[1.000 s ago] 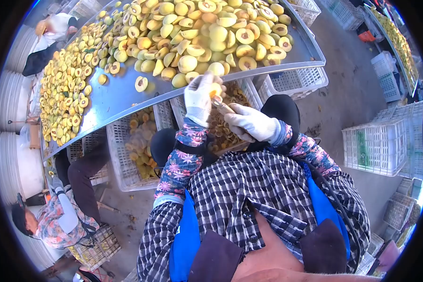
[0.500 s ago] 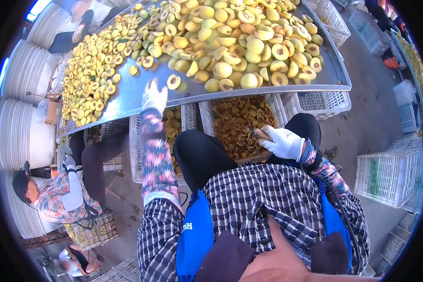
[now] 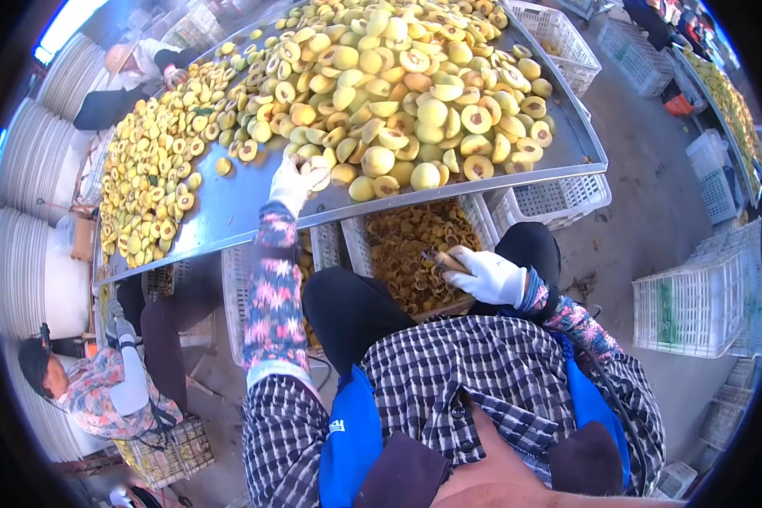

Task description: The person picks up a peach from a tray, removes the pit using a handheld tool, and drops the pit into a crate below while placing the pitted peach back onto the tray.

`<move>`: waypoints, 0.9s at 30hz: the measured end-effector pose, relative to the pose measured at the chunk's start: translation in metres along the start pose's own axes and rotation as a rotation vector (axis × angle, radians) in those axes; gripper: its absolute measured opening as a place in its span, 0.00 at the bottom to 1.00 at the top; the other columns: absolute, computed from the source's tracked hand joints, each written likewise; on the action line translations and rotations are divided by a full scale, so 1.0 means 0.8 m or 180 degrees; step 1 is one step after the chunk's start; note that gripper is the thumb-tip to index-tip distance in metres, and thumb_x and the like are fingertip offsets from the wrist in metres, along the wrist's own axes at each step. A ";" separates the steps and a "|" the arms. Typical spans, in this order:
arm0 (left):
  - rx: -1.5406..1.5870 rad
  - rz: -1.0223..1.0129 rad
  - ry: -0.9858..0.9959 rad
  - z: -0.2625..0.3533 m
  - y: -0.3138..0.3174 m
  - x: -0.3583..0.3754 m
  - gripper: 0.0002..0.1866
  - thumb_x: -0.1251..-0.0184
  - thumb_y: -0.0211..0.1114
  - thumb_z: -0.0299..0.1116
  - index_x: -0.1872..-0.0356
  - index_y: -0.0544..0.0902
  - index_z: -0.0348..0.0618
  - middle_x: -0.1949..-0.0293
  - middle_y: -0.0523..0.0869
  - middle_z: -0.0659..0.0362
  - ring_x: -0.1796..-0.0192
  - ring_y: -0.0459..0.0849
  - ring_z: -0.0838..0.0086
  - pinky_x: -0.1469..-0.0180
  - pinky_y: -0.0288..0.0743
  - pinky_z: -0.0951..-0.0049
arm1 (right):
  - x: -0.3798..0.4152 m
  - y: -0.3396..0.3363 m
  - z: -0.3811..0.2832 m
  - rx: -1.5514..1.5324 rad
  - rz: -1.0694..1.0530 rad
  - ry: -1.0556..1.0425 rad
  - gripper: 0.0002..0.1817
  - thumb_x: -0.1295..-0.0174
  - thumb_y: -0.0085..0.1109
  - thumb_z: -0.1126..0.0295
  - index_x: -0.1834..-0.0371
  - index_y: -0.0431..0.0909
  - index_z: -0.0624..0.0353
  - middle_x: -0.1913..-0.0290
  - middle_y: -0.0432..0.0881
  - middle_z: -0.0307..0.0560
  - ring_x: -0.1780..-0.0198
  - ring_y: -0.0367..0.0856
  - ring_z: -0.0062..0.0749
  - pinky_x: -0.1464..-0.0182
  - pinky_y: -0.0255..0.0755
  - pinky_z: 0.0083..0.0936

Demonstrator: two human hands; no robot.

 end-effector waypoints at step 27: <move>0.4427 0.0065 -0.0666 0.149 0.168 0.164 0.21 0.30 0.58 0.53 0.55 0.70 0.44 0.53 0.80 0.48 0.51 0.82 0.53 0.48 0.81 0.51 | -0.038 0.013 -0.035 0.0072 0.1865 -0.1070 0.17 0.35 0.57 0.61 0.55 0.67 0.62 0.71 0.81 0.60 0.70 0.82 0.56 0.69 0.75 0.43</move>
Point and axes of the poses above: each hand's wrist, its own x-axis away from the middle knuckle, its own y-axis out of the palm, z = x × y, the point moved 1 cm from there along -x, towards the middle knuckle
